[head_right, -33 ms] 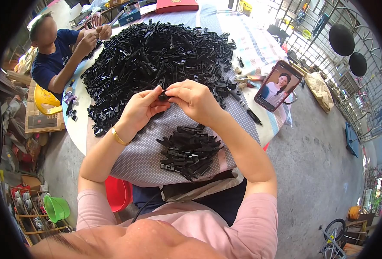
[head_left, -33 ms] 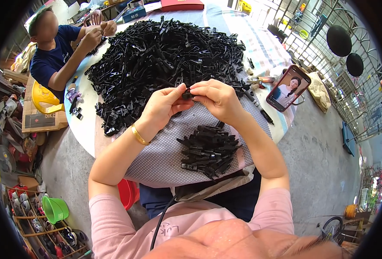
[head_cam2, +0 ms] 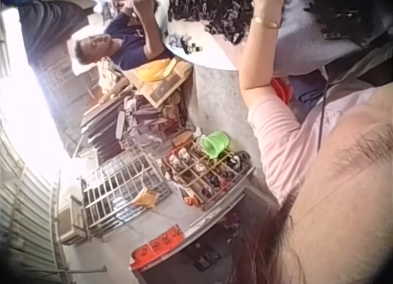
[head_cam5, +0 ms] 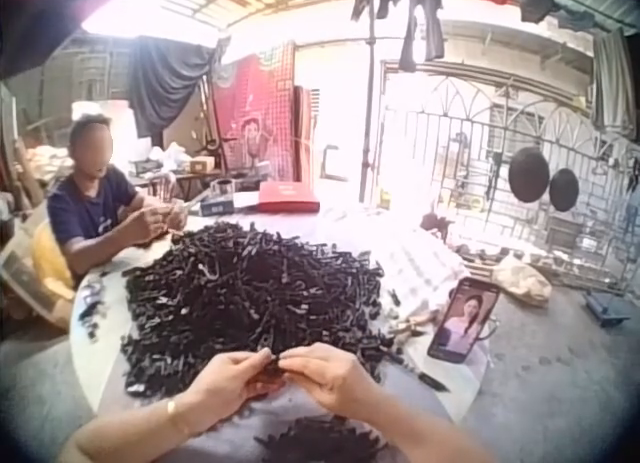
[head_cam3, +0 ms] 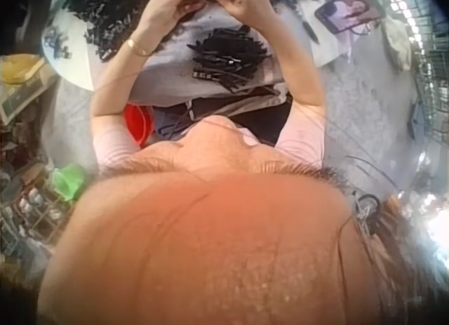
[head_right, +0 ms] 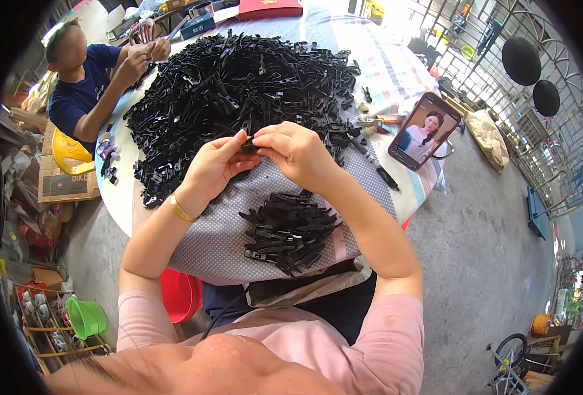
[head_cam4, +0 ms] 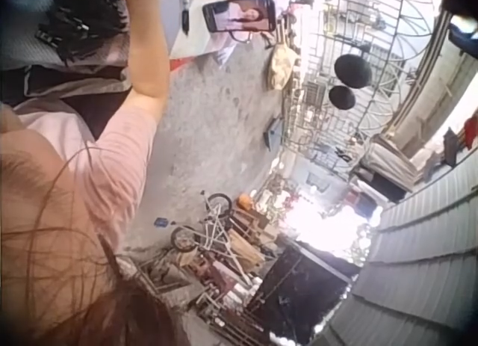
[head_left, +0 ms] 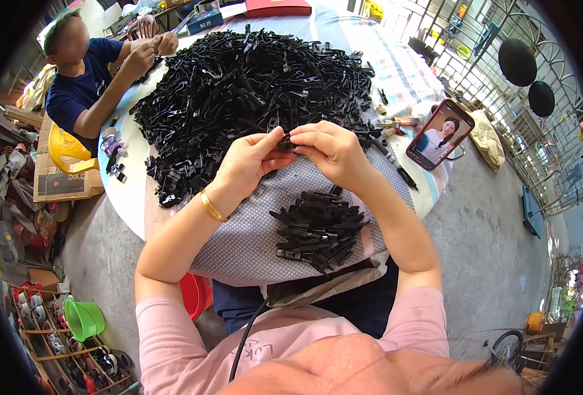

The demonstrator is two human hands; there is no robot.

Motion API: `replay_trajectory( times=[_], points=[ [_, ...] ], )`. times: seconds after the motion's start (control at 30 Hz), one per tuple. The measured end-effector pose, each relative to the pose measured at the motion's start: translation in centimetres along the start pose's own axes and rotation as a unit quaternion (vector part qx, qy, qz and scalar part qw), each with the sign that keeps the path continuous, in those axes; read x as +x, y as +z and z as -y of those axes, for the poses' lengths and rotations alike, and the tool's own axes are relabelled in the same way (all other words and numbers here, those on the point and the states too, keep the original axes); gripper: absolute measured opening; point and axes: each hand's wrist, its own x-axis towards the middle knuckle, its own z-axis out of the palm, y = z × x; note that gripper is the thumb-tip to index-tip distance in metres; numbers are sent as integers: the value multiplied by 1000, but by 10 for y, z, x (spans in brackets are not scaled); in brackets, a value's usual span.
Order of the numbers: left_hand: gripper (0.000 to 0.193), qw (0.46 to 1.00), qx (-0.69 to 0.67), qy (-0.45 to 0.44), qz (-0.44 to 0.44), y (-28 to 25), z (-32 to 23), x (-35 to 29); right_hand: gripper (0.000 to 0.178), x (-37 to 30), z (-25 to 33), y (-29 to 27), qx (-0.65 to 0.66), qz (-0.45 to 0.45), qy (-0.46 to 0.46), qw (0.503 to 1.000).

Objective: Assembling small black plastic components by snapping them together at a table.

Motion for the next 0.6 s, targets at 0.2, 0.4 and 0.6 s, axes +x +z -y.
replay_trajectory(
  times=[0.2, 0.4, 0.6],
  points=[
    [24, 982, 159, 100, 14, 10, -6, -10, 22, 0, 6, 1, 42, -24, 95, 994],
    [23, 945, 286, 157, 29, 16, -11, -16, 38, 0, 4, -12, 322, 56, 316, 891],
    [27, 950, 249, 160, 100, 14, -12, -16, 23, -1, 3, -21, 299, 44, 280, 911]
  ],
)
